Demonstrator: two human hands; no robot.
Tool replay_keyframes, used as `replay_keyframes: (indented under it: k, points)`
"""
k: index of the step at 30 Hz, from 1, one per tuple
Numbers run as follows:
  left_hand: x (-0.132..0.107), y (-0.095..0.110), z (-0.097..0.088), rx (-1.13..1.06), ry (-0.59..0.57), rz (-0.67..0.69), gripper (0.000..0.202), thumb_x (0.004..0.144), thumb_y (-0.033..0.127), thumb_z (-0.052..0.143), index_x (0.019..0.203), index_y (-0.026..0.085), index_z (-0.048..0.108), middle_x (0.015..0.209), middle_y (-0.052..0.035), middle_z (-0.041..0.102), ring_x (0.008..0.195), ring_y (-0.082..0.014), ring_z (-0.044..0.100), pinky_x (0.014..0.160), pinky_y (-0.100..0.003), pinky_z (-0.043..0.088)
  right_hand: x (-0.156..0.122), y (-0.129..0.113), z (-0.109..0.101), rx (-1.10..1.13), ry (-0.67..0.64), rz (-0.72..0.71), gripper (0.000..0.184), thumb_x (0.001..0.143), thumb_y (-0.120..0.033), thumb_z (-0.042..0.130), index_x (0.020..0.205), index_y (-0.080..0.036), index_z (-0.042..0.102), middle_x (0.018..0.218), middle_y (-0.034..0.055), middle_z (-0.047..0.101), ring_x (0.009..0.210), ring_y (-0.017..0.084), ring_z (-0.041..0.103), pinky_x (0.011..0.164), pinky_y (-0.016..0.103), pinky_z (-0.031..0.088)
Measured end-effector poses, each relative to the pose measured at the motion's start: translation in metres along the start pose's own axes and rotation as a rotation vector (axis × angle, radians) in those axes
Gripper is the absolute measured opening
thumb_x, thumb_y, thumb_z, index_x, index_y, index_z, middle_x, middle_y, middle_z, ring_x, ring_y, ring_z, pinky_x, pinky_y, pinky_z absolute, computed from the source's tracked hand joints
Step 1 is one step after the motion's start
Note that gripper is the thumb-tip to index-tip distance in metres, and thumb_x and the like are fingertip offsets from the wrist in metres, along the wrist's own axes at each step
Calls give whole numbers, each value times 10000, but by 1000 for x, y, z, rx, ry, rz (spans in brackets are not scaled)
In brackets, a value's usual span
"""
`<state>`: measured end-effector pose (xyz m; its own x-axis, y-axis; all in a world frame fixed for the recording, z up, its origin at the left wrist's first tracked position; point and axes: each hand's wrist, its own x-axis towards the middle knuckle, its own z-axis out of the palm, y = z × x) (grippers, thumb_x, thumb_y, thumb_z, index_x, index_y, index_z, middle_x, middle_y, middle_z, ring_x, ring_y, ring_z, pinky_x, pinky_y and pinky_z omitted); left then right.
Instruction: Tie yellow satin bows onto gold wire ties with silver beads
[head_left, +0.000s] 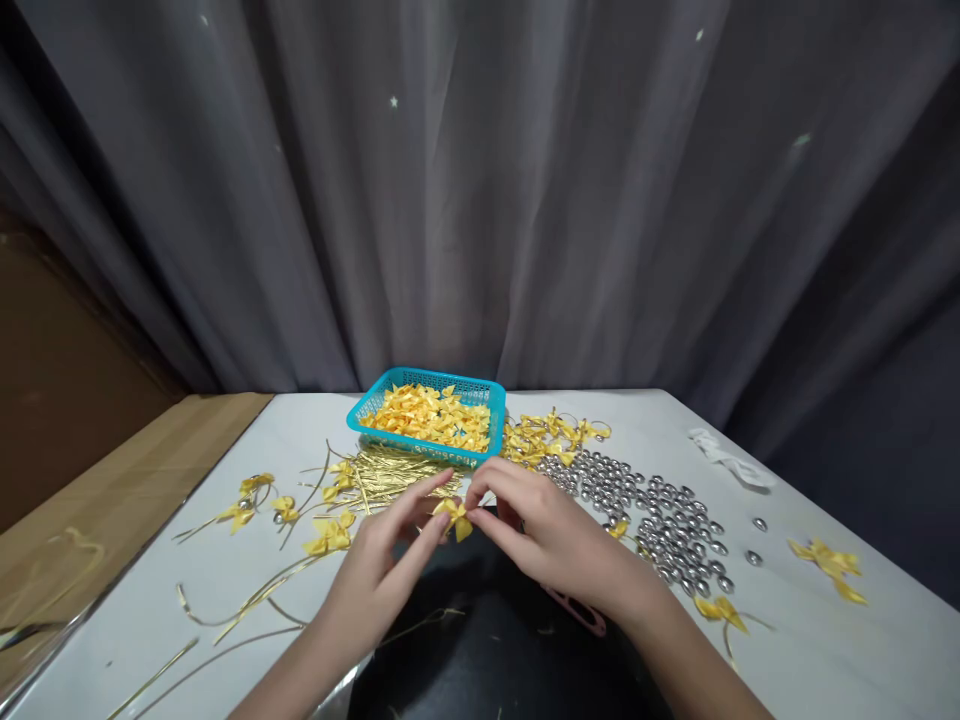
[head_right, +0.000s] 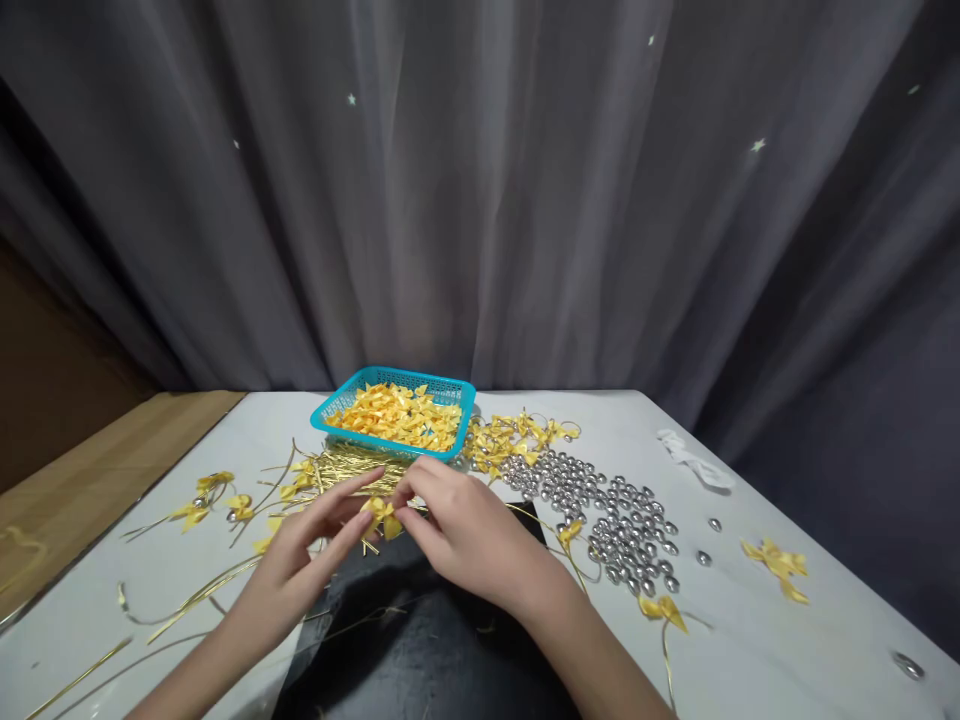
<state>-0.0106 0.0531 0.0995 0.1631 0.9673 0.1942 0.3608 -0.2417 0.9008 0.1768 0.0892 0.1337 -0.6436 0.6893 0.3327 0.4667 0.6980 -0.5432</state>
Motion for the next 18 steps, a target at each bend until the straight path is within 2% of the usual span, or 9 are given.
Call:
replay_keyframes:
  k: [2, 4, 7, 9, 14, 18]
  points:
    - [1, -2, -7, 226, -18, 177, 265, 893, 322, 468, 1092, 221, 612, 1027, -56, 686, 906, -182, 633, 805, -295, 465, -1, 0, -2, -25, -47, 36, 74, 901, -168, 458, 868, -170, 525, 876, 9, 569, 792, 111, 532, 698, 239, 404]
    - [2, -2, -14, 360, -97, 251, 211, 909, 286, 443, 1007, 224, 618, 982, -35, 689, 888, -168, 633, 791, -282, 462, -1, 0, -3, -47, -103, 67, 93, 913, -174, 429, 881, -173, 517, 885, 7, 568, 786, 110, 530, 693, 239, 399]
    - [4, 3, -21, 473, -221, 232, 178, 916, 286, 427, 935, 224, 593, 901, -5, 680, 808, -153, 631, 702, -261, 460, -1, -2, -4, -100, -168, 73, 120, 927, -193, 399, 886, -176, 511, 877, 7, 571, 768, 110, 528, 670, 237, 382]
    - [4, 6, -22, 524, -263, 215, 183, 921, 291, 408, 894, 219, 574, 848, 3, 664, 745, -148, 616, 646, -256, 442, -1, -4, -4, -130, -188, 70, 132, 929, -196, 388, 880, -177, 509, 845, 1, 575, 747, 107, 525, 652, 233, 366]
    - [2, 7, -20, 615, -308, 250, 165, 909, 234, 383, 838, 201, 529, 758, 7, 610, 652, -142, 563, 604, -264, 392, -1, -6, -3, -98, -260, 88, 87, 895, -180, 434, 827, -178, 488, 759, -31, 563, 678, 81, 500, 599, 208, 329]
    - [1, 4, -18, 530, -323, 219, 156, 908, 253, 384, 844, 203, 518, 762, 13, 592, 634, -128, 537, 593, -255, 376, -2, -7, -3, -107, -269, 61, 125, 923, -198, 386, 830, -176, 468, 766, -21, 552, 683, 84, 487, 597, 212, 318]
